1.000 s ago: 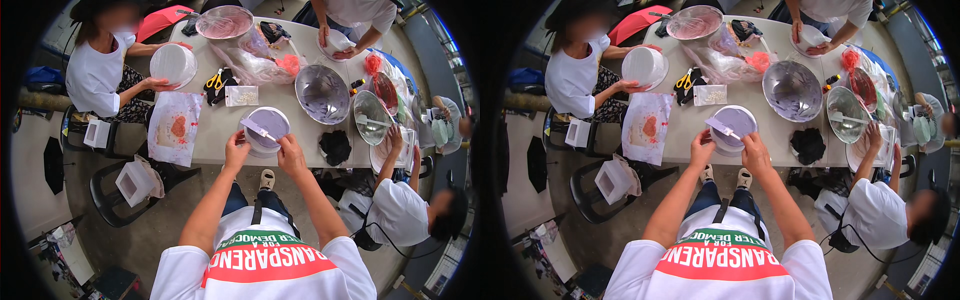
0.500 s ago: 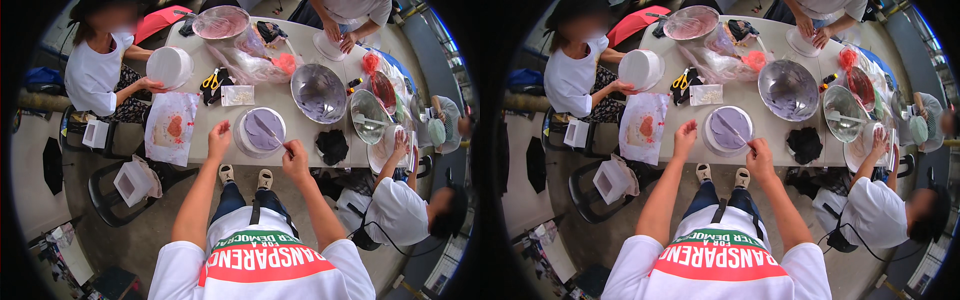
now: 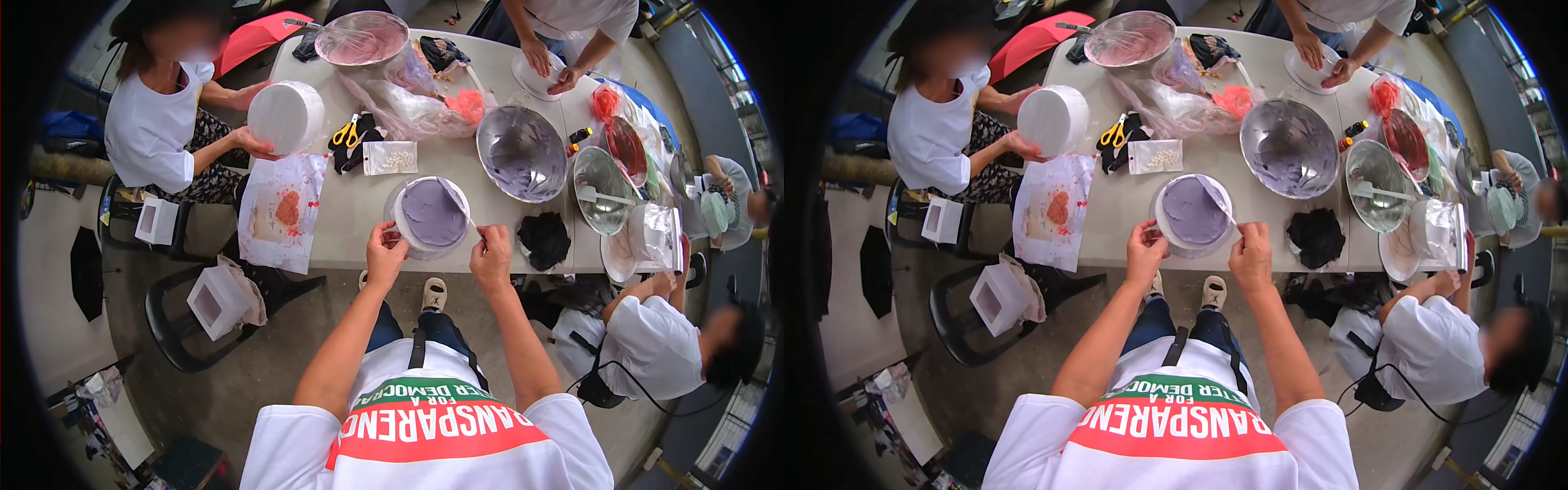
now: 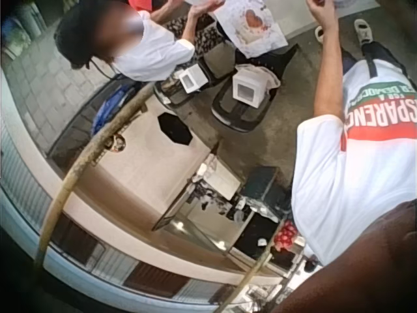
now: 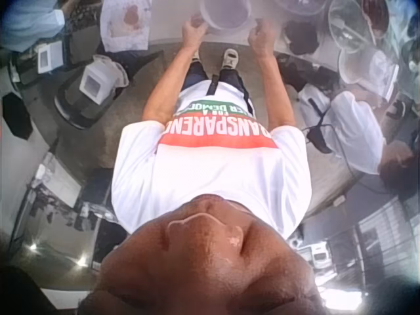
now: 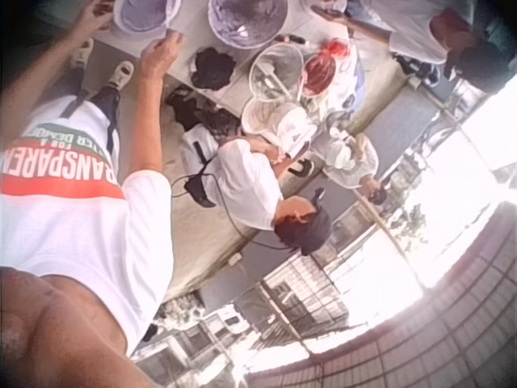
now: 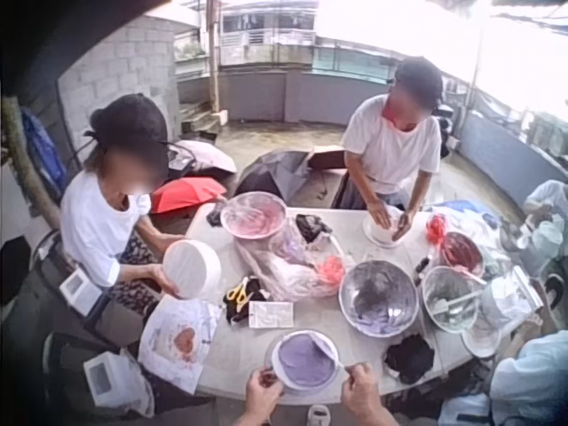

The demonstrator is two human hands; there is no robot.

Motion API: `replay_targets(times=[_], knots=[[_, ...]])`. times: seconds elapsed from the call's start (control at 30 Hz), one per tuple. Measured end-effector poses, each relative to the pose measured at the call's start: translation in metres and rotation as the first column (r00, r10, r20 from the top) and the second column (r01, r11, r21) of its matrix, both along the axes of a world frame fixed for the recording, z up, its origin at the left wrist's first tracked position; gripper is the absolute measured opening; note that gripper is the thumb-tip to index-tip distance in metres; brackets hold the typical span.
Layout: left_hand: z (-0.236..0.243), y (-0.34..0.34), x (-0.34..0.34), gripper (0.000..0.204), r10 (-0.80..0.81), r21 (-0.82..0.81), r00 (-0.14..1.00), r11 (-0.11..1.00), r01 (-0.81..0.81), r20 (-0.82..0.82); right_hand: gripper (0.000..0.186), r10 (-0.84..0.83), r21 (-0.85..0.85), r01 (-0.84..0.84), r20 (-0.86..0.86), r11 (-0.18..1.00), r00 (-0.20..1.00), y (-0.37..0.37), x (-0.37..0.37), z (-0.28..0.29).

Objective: The person applies purple frosting to a round base using a spatula and smooths it across the top and sides.

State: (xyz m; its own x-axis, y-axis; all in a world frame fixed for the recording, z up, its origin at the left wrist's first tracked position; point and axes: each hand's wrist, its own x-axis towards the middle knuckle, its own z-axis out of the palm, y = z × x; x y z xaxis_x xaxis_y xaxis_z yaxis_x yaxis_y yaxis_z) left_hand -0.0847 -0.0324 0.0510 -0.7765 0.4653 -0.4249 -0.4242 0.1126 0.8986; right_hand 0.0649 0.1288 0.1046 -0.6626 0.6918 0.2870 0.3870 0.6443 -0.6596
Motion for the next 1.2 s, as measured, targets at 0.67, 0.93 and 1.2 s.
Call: replay_targets(times=[0.67,0.93,1.2], knots=[[-0.005,-0.007,-0.012,0.046,-0.117,0.078,0.990,0.991,0.110,0.080,0.030,0.088,-0.069,-0.085,0.042,0.994,0.995,-0.062,-0.006,0.003],[-0.007,-0.009,-0.028,0.042,-0.129,0.109,0.988,0.987,0.120,0.088,0.025,0.011,-0.224,-0.027,-0.071,0.974,0.997,-0.072,0.012,0.008],[0.002,0.007,-0.055,0.040,-0.211,0.006,0.976,0.977,0.211,0.055,0.021,-0.184,-0.304,0.151,-0.085,0.941,0.979,-0.078,0.011,0.000]])
